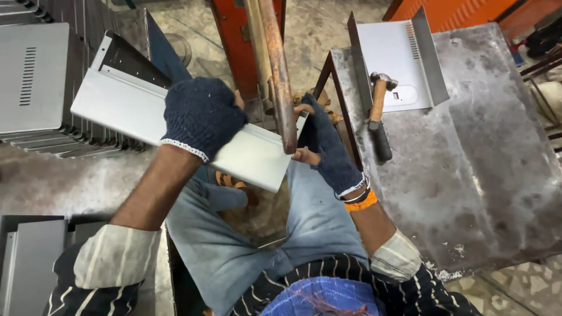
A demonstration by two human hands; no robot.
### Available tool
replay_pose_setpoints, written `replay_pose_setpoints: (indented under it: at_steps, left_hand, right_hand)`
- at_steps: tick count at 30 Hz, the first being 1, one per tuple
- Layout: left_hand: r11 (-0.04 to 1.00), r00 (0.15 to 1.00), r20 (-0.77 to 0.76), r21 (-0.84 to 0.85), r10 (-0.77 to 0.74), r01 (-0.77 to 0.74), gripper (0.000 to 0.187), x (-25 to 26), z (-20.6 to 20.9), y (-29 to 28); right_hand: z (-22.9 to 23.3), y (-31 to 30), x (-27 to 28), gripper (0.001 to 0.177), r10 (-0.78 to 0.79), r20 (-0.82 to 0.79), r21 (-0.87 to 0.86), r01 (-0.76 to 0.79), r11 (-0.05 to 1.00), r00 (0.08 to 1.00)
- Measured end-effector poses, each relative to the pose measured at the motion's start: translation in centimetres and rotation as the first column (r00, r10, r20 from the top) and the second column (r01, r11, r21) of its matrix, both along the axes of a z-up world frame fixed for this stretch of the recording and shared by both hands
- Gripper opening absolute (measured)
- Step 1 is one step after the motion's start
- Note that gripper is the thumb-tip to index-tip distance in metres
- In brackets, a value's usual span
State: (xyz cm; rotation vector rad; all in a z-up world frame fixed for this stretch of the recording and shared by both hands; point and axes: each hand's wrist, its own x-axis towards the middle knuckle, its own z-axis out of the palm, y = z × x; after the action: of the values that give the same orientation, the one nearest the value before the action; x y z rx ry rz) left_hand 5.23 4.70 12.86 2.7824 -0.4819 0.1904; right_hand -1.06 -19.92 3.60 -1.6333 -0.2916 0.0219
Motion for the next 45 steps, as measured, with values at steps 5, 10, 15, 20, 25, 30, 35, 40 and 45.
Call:
replay_pose_setpoints:
  at_steps: [5,10,15,20,25,30,35,40,45]
  left_hand:
    - [0.995,0.998,0.059,0.102,-0.002,-0.004,0.038,0.4,-0.2,-0.1]
    - [0.992,0.998,0.063,0.123,-0.003,-0.004,0.036,0.4,-0.7,0.0]
    - [0.997,0.996,0.093,0.079,-0.01,0.003,0.027,0.1,-1.0,0.3]
    - [0.995,0.996,0.065,0.079,0.06,-0.065,0.032,0.1,-1.5,0.5]
    - [0.997,0.995,0.092,0.063,0.033,-0.039,0.034,-0.5,-1.5,0.3]
    - [0.998,0.995,0.075,-0.001,0.067,-0.067,0.03,-1.0,-1.0,-0.2]
    - [0.999,0.981,0.189,-0.033,0.043,-0.038,0.027,-0.3,-3.0,0.8]
    - [0.999,0.985,0.164,0.01,0.044,-0.046,0.032,0.6,-1.6,-0.1]
    - [0.995,0.996,0.037,0.037,0.087,-0.088,0.033,3.2,-1.2,-1.2]
  right_hand:
    - [-1.5,-0.5,0.1,0.092,-0.042,0.134,-0.139,0.06,0.988,0.99]
    - [-1.2,0.1,0.0,0.088,-0.017,0.107,-0.037,0.021,0.999,0.994]
    - [-0.4,0.1,-0.1,0.085,0.045,0.068,-0.023,-0.044,0.999,0.997]
    - [-1.3,0.1,0.1,0.088,0.033,0.143,-0.077,-0.022,0.997,0.989]
    - [-0.9,0.0,-0.1,0.087,0.033,0.147,-0.075,-0.022,0.997,0.989]
    - [-1.5,-0.1,-0.1,0.077,0.052,0.155,-0.062,-0.043,0.997,0.986]
    - [-4.5,0.3,2.3,0.08,0.109,0.249,0.121,-0.142,0.982,0.962]
    - [-0.2,0.8,1.3,0.072,0.051,-0.074,0.358,-0.022,0.933,0.996]
    - [-0.3,0.6,3.7,0.053,0.012,-0.031,0.354,-0.001,0.935,0.999]
